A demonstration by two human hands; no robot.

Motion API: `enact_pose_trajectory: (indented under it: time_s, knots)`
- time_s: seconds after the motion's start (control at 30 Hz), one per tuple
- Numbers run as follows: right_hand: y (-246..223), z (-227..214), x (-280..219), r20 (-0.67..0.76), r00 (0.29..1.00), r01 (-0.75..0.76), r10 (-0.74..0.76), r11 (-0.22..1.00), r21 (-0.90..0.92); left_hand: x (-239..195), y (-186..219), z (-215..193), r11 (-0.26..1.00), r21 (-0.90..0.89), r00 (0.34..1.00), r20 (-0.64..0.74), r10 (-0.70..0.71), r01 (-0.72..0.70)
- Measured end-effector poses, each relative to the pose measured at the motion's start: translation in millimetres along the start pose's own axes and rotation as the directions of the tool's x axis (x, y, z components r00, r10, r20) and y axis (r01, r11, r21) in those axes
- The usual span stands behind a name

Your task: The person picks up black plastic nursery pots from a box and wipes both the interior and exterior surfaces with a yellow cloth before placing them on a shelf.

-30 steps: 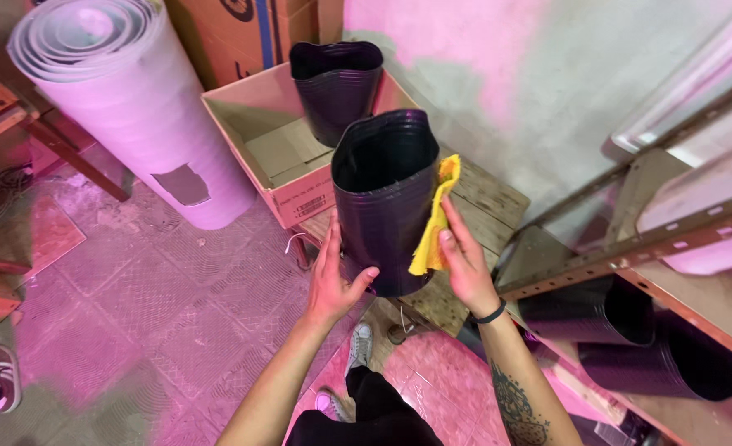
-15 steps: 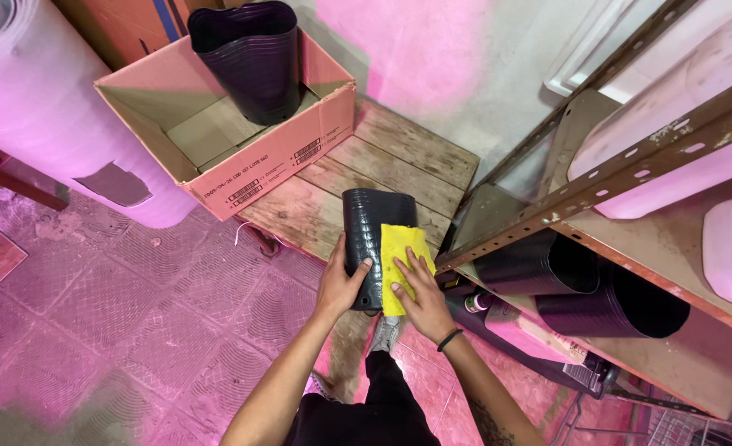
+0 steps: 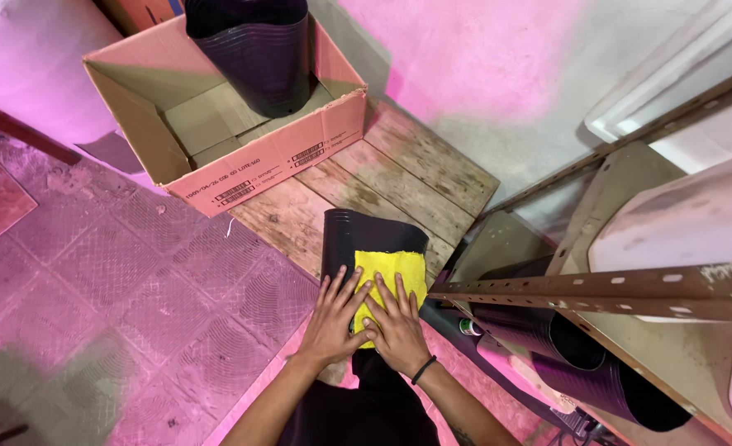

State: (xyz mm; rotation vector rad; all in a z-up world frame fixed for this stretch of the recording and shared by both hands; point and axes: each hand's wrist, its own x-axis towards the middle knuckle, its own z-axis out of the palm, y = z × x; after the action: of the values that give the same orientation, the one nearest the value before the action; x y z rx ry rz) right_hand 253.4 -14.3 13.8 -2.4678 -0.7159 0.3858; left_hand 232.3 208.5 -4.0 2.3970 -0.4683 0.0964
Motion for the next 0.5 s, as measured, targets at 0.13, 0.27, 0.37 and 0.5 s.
enact_pose_trajectory:
  time_s: [0.13, 0.27, 0.37, 0.5]
  knots:
    - [48, -10, 43, 0.083, 0.996, 0.04, -0.031, 0.994, -0.103, -3, -14, 6, 0.993, -0.052, 0.995, 0.002, -0.104, 0.104]
    - [110, 0, 74, 0.104, 0.973, -0.212, 0.205, 0.976, 0.055, -11, -16, -2, 0.99, -0.03, 0.99, 0.042, -0.138, 0.139]
    - [89, 15, 52, 0.027, 0.985, -0.175, 0.173, 0.982, 0.071, -15, -24, -13, 0.992, 0.013, 0.99, 0.069, -0.123, 0.122]
    - [-17, 8, -21, 0.059, 0.998, 0.033, -0.033, 0.999, -0.007, -28, -42, -10, 0.989, 0.1, 0.989, 0.088, -0.116, 0.107]
